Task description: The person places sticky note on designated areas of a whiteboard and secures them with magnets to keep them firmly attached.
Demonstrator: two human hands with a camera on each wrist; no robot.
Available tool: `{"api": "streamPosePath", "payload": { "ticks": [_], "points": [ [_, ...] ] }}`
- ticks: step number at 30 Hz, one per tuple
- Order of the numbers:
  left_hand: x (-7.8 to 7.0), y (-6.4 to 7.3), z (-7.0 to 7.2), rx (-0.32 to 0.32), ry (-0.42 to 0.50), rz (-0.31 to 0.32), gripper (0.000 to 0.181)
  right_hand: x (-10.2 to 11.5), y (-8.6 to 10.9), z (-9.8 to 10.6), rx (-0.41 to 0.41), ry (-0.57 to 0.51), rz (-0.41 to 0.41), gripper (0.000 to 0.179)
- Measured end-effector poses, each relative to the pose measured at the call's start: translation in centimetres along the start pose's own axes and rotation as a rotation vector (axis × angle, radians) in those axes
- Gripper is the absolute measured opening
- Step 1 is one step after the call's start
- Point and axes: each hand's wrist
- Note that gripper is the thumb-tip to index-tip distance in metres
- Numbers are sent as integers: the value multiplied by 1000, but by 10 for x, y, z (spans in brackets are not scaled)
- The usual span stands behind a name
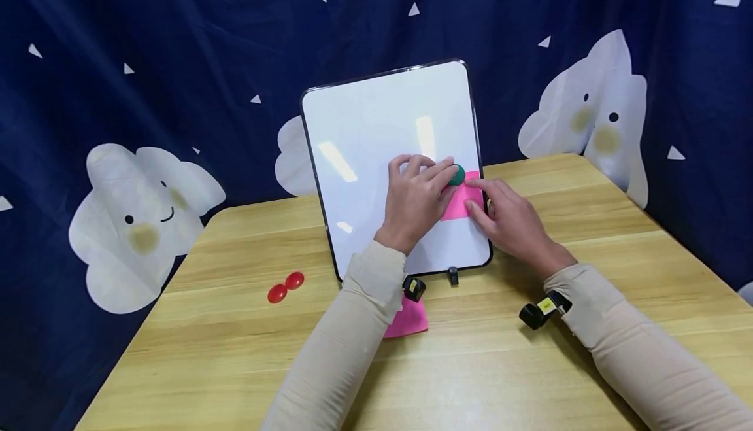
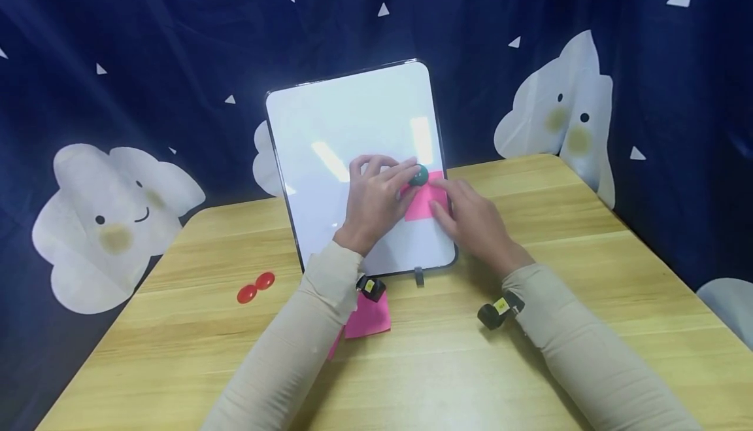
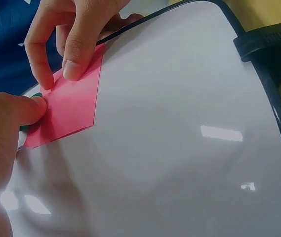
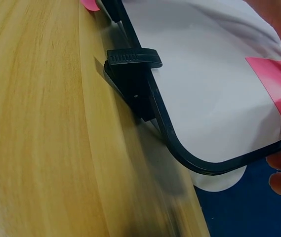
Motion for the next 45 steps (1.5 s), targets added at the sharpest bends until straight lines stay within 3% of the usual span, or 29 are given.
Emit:
{"api": "streamPosePath", "payload": {
  "ticks": [19,38,45],
  "points": [
    [0,0,-5,-25,-67,-35,31,0,0,-1,19,-1,-45,46],
    [-4,1,-4,-51,-60,-6,31,1,-1,1,-5,-8,10,44],
    [-5,3,-4,-48,-18,7,30,1,0,2,-10,0,32,45]
  ]
}}
Point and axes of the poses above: each hand's wrist, its own y-axis away from the middle knuckle, its own z-axis out of the back of the hand, x = y × z, and after that the axes turned 13 degrees about -z, right-handed
